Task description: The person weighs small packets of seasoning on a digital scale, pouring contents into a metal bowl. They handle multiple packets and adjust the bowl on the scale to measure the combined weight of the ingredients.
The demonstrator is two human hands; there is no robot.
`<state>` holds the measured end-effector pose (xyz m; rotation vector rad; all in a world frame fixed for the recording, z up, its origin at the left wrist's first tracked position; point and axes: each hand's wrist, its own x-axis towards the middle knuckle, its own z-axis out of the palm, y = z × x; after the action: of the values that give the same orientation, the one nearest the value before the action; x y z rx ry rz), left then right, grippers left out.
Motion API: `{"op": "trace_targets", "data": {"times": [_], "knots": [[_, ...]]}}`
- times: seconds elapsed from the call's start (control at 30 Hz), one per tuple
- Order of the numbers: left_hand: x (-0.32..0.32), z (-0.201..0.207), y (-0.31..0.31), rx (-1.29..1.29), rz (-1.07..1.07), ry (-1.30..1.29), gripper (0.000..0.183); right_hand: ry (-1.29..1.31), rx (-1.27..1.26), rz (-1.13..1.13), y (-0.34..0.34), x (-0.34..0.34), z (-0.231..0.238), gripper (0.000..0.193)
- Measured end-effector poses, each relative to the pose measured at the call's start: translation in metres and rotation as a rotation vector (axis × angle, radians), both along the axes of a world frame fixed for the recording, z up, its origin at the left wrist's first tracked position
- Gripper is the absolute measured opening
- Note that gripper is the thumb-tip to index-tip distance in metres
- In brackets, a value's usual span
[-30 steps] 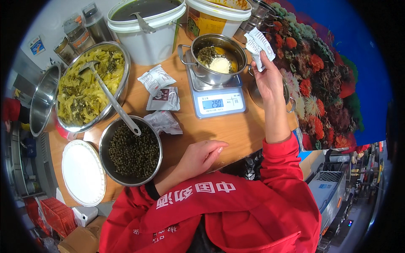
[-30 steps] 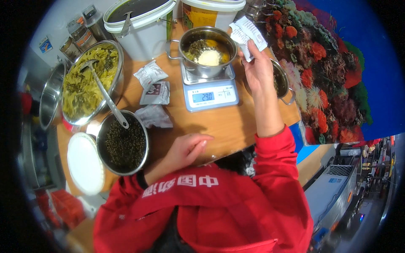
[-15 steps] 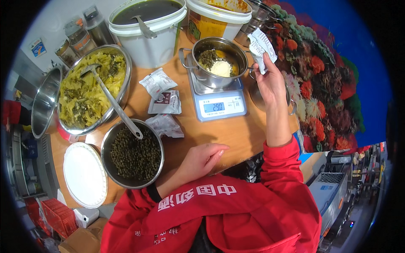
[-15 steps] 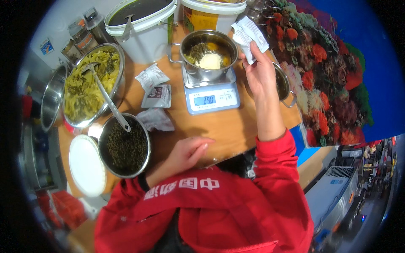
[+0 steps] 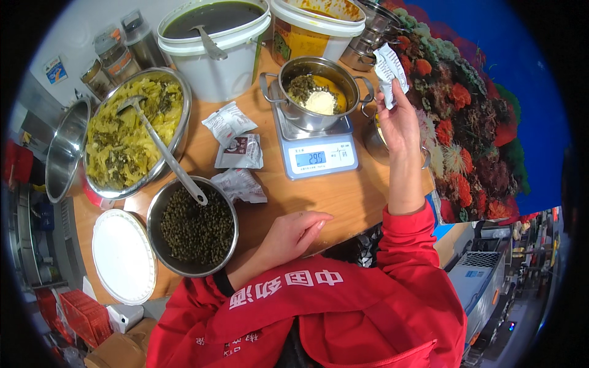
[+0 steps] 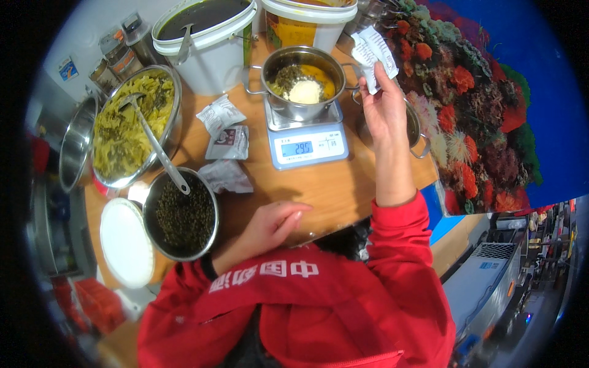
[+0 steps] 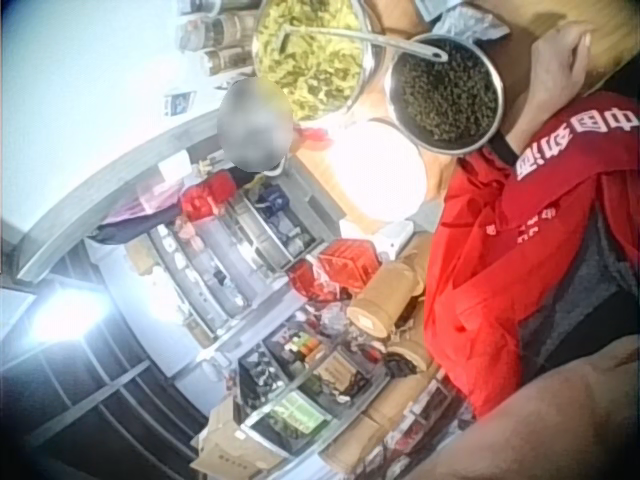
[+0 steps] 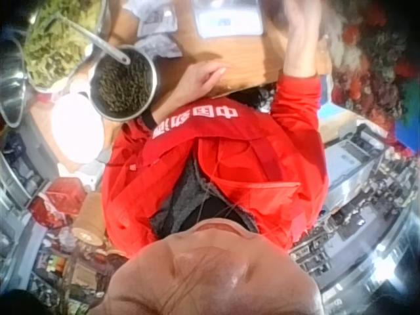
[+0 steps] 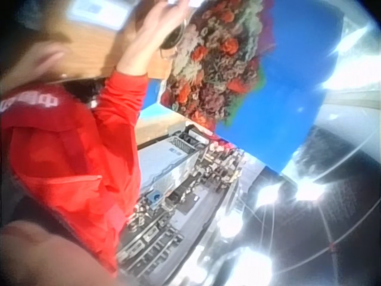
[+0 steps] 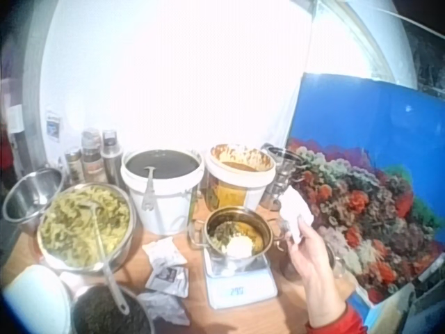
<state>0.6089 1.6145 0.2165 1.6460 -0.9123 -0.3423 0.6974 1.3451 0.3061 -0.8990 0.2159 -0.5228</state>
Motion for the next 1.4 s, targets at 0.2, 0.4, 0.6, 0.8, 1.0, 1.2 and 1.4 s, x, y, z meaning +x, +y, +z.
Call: {"op": "trace_targets", "data": {"times": [0.2, 0.4, 0.6, 0.8, 1.0, 1.2, 1.4], "knots": [[0.0, 0.001, 0.0, -0.014, 0.002, -0.01, 0.019, 0.065, -0.611, -0.119, 0.026, 0.001, -0.012, 0.032], [-0.001, 0.002, 0.0, -0.004, -0.005, 0.008, 0.019, 0.021, -0.83, -0.195, 0.029, 0.009, -0.014, 0.036], [-0.001, 0.002, 0.0, -0.004, -0.01, -0.007, 0.019, 0.095, -1.055, -0.166, 0.027, 0.014, -0.016, 0.038], [0.0, 0.002, 0.001, -0.009, -0.015, -0.007, 0.019, 0.095, -0.903, -0.146, 0.03, 0.018, -0.016, 0.036], [0.0, 0.004, 0.001, -0.02, -0.007, -0.003, 0.018, 0.041, -0.409, -0.038, 0.026, 0.01, -0.005, 0.027], [0.0, 0.001, 0.0, -0.033, 0.003, 0.001, 0.02, 0.031, 0.083, 0.082, 0.01, 0.004, -0.006, 0.022], [-0.001, -0.001, -0.001, -0.031, 0.011, -0.007, 0.02, -0.014, 0.21, 0.153, 0.005, -0.003, -0.008, 0.024]]}}
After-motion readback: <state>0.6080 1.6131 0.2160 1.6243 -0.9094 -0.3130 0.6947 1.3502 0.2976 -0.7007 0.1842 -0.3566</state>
